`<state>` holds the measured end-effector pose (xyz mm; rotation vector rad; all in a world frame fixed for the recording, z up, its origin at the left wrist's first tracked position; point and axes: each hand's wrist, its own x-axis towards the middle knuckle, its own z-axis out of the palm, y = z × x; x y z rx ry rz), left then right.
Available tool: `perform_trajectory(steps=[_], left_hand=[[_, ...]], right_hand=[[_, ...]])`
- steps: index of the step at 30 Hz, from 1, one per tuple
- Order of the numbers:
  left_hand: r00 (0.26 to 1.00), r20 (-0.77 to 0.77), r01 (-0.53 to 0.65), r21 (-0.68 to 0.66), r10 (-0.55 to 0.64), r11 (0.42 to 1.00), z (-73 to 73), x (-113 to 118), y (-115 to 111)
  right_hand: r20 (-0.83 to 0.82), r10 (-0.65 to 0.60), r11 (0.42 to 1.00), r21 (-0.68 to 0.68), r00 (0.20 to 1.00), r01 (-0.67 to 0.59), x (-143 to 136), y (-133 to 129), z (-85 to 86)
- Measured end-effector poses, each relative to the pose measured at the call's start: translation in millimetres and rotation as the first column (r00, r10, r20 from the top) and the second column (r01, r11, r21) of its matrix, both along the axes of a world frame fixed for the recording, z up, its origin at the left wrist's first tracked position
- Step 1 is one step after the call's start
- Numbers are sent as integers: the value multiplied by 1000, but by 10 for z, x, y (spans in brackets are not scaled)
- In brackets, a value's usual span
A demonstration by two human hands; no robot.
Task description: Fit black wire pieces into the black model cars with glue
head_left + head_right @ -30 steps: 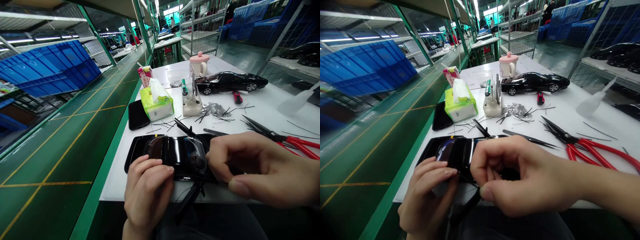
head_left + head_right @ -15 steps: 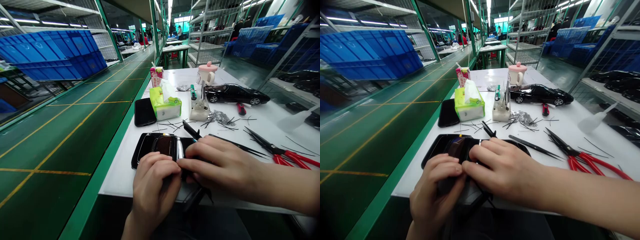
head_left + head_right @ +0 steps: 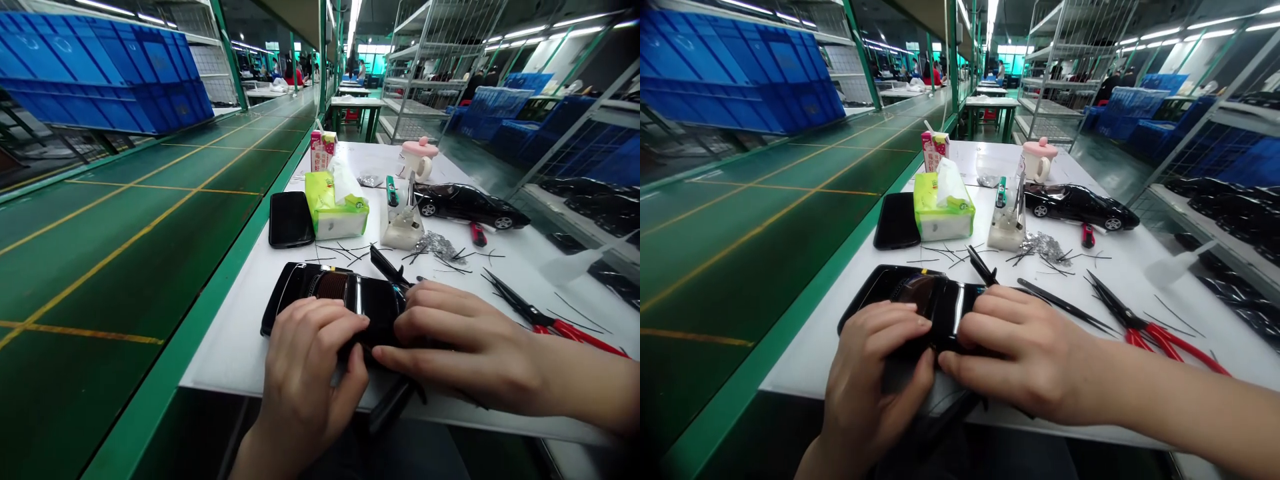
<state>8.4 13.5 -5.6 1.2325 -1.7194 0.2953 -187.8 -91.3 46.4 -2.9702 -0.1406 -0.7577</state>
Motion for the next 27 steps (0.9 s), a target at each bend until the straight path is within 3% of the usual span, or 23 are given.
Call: perform_trajectory(steps=[8,14,20,27], left_hand=[[998,-9,65,41,-65,997,30,7,26],[998,58,4,45,-6,999,24,-9,4],[998,56,-3,40,1,999,14,-18,-12],[998,59,-10,47,8,999,24,-27,-6]], right_hand=[[-79,-1,1000,-1,997,0,-11,-28,76],[-249,-17,1000,-4,968,17,-25,-33,153],[-375,-46,995,-95,926,11,-9,24,266],[-512,-134,979,-203,848,32,61,58,281]])
